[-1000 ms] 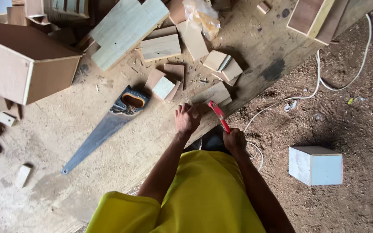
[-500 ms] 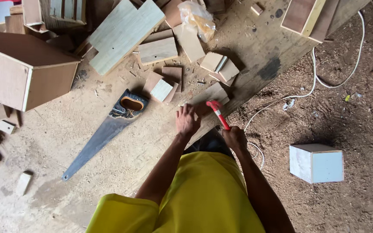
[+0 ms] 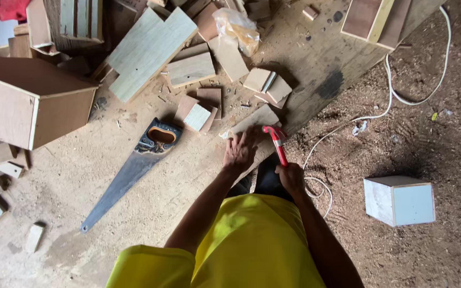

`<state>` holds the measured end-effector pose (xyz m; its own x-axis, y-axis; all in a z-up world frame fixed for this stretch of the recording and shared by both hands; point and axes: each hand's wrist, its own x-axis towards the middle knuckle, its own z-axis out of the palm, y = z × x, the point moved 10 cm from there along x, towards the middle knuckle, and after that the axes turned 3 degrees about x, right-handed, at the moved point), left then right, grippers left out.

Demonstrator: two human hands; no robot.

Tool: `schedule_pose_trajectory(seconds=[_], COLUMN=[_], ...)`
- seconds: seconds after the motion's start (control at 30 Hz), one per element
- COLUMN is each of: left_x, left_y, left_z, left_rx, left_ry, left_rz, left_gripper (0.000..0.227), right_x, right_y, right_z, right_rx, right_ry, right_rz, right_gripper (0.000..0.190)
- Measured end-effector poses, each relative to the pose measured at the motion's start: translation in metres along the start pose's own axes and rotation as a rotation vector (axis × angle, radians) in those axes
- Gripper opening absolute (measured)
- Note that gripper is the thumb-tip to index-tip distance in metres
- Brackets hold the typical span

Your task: The person assembles small wooden boxes by hammering nails into pre-cut wooden pieces. They repeatedly pick up pieces, align them, and drive nails with a hammer to join the components. The process is repeated for multiple boxes on a cluttered workbench.

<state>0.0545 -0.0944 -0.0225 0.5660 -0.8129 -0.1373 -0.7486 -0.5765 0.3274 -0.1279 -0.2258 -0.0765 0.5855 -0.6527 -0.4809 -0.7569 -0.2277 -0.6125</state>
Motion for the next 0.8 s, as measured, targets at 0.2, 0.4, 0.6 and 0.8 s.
schedule_pose_trajectory(seconds=[0.2, 0.4, 0.6, 0.8], left_x=[-0.007, -0.011, -0.007, 0.0], left_y=[-0.016, -0.036, -0.036, -0.038], left_z=[-0.001, -0.005, -0.016, -0.015], left_rx=[-0.111, -0.36, -0.415, -0.395], left_ry=[0.13, 0.186, 0.257, 0.187], left_rz=[0.022, -0.122, -0.184, -0.24], left_gripper=[0.051, 0.051, 0.057, 0.054], right_x=[-0.003, 0.012, 0.025, 0.026], right_y=[-0.017, -0.042, -0.039, -0.037], right_z=[-0.003, -0.006, -0.003, -0.02], right_rx=[0.007, -0.107, -0.246, -0.245], right_ry=[0.009, -0.059, -0.08, 0.02], right_rz=[0.013, -0.004, -0.062, -0.036], right_gripper=[0.032, 0.034, 0.036, 0.037])
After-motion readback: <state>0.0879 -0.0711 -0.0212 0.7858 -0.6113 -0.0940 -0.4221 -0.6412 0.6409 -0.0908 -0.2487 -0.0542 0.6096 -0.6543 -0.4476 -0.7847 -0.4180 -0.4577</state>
